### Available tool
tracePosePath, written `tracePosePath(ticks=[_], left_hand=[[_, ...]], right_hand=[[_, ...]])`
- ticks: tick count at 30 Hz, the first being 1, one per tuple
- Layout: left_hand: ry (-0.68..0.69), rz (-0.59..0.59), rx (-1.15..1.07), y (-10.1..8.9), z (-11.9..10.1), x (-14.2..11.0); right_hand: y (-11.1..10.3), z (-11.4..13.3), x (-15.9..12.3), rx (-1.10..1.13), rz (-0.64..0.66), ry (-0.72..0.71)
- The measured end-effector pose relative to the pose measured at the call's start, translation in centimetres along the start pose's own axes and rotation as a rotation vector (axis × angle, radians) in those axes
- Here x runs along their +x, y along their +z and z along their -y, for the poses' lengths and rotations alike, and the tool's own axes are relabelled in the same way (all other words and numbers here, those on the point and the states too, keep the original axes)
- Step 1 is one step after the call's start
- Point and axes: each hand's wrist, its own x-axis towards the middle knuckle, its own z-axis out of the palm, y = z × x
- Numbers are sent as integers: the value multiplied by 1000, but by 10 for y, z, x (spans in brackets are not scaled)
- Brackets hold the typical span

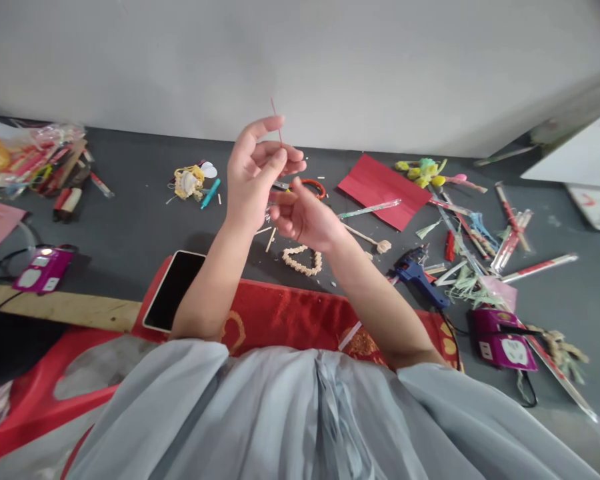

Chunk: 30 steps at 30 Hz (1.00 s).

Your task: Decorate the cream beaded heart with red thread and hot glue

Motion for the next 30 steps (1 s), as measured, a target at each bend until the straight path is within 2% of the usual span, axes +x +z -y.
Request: tracePosePath(ticks=[3, 7, 10, 15, 22, 25, 30], left_hand=[[-45, 60, -9, 11, -4, -11], [-90, 74, 57, 6, 3, -19], [-121, 23, 36, -5, 9, -18], [-162, -93, -123, -25, 16, -14], [-232, -157, -183, -44, 22, -13], [-236, -175, -170, -54, 24, -10], [-228, -228, 34, -78, 22, 0]], right_hand=[[-19, 1, 3, 74, -120, -145], [-46, 10, -5, 73, -277, -221], [-62, 12, -13, 148, -354, -225], [-85, 5, -20, 415, -468, -201], [-98, -6, -24, 693, -501, -131], [-101, -6, -26, 629, -498, -122], [-102, 0, -31, 280, -514, -140]])
